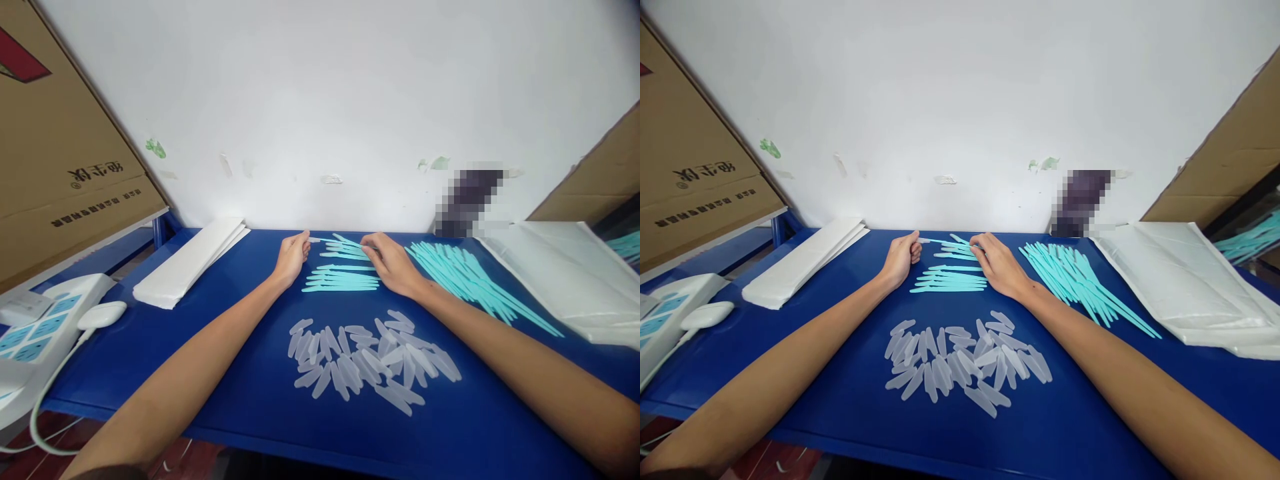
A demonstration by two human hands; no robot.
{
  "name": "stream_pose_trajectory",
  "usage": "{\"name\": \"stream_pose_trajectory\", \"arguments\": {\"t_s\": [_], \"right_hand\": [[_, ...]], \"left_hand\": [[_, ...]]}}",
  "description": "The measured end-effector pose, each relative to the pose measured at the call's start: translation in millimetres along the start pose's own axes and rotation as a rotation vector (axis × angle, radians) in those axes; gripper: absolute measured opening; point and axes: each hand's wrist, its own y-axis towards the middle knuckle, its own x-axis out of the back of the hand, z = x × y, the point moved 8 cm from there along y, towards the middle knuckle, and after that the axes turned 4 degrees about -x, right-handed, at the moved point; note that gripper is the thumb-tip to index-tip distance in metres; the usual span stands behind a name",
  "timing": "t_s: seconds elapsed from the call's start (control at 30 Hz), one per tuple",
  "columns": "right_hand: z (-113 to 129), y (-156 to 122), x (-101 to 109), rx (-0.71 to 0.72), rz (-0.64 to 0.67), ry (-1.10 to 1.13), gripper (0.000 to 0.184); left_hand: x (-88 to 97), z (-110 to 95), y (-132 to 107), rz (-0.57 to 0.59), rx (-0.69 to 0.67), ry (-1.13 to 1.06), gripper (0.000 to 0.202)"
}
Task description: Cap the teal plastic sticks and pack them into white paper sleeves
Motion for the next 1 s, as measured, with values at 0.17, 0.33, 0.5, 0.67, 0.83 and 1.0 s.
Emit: {"name": "stream_pose_trajectory", "arguments": {"t_s": [0.17,0.33,0.5,0.67,0.83,1.0], "right_hand": [[2,0,1,0.010,0.014,-0.005,0.023],[1,1,0,0.005,0.021,-0.008,0.023],[1,0,-2,0.027,0.026,0.009,0.023],[-6,2,-8,-0.007,0.053,-0.041,0.025],[-5,2,-3,-0.046,-0.004,-0.168,0.022],[-1,-1,6,-0.085,-0.052,-0.110,0.015]], "left_hand": [[-0.2,0,-1,-0.004,0.008,0.022,0.065],[-4.4,-6,-4,0.042,-0.010,0.088,0.067],[-26.4,-23,-14,0.238,-0.201,0.479,0.058],[-30.0,-28,-19,0.240,-0.316,0.895,0.037],[-10.6,-42,-20,0.081,-0.361,0.976,0.023],[-66.2,-67,-56,0.580,-0.594,0.963,0.029]]}}
